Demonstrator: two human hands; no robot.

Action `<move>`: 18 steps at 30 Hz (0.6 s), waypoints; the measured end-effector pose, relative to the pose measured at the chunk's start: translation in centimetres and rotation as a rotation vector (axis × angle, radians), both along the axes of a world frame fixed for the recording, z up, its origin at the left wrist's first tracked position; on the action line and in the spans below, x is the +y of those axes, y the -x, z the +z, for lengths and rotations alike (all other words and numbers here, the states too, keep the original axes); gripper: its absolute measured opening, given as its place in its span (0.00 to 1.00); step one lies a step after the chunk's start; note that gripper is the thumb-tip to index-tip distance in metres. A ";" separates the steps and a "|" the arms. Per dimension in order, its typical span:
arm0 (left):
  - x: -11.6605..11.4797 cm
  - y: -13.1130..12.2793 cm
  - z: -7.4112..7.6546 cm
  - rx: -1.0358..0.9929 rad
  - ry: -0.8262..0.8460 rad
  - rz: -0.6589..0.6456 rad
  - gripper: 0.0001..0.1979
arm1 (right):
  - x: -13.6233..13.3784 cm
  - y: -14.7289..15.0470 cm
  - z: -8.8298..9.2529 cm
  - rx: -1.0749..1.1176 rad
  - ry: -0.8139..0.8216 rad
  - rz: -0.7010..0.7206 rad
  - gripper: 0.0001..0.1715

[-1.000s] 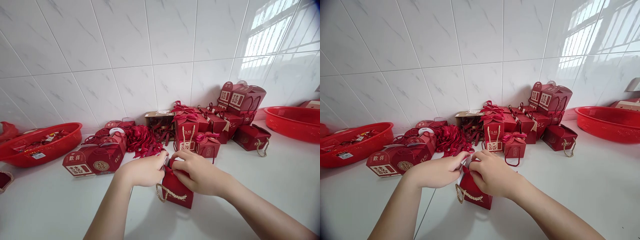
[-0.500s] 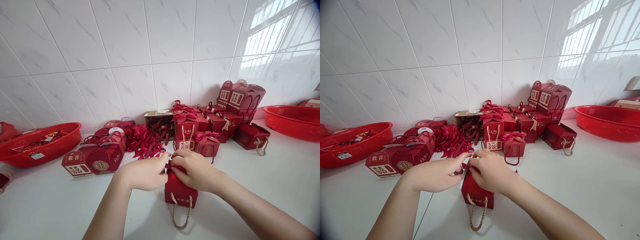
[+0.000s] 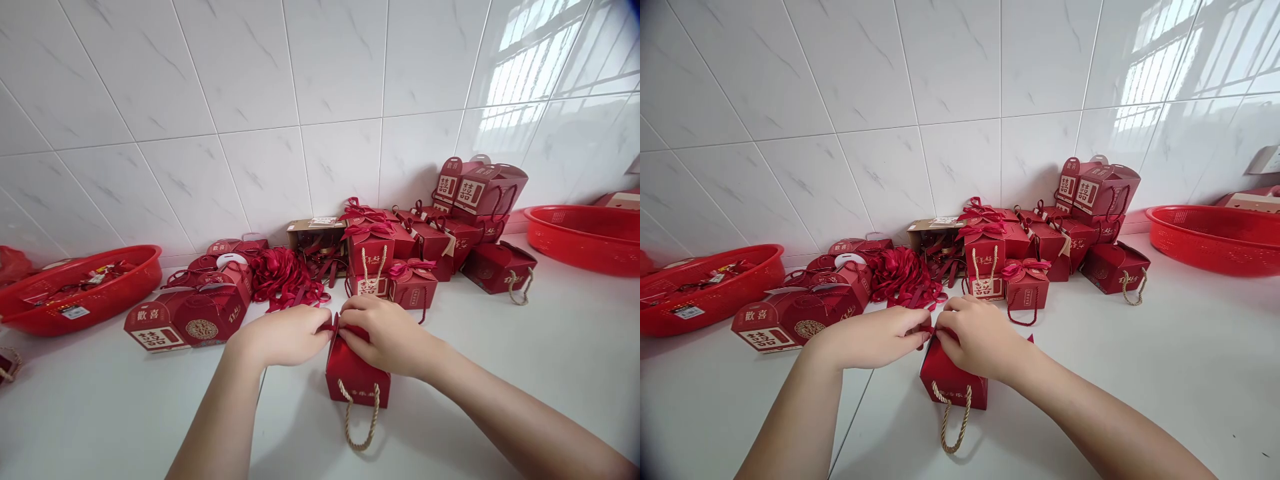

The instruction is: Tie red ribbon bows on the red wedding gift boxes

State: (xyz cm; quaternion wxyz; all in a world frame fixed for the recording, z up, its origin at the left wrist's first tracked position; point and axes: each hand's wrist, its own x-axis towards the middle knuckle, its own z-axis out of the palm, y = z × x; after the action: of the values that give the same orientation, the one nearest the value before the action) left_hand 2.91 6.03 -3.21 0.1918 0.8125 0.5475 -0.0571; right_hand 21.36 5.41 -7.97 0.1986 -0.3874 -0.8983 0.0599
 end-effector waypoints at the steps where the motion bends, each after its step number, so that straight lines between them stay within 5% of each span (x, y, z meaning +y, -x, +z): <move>1: 0.0 0.0 0.1 -0.001 0.022 -0.015 0.16 | 0.0 0.0 0.0 0.002 0.007 0.002 0.14; 7: -0.1 2.2 1.7 -0.117 -0.028 0.009 0.17 | -0.3 -1.9 1.8 0.085 0.051 -0.072 0.13; 14: -1.0 6.1 3.6 -0.435 -0.511 0.419 0.17 | -0.7 -7.2 3.3 -0.089 0.189 -0.255 0.12; 18: -1.3 6.0 3.1 -0.205 -0.588 0.497 0.26 | -0.2 -8.0 2.4 -0.252 0.278 -0.249 0.07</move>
State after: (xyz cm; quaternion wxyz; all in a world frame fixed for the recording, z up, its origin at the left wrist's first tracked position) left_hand -3.08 4.77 -0.13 0.0127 0.6769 0.6986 0.2315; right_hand 29.33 5.17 -5.61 0.0353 -0.5235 -0.8442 0.1092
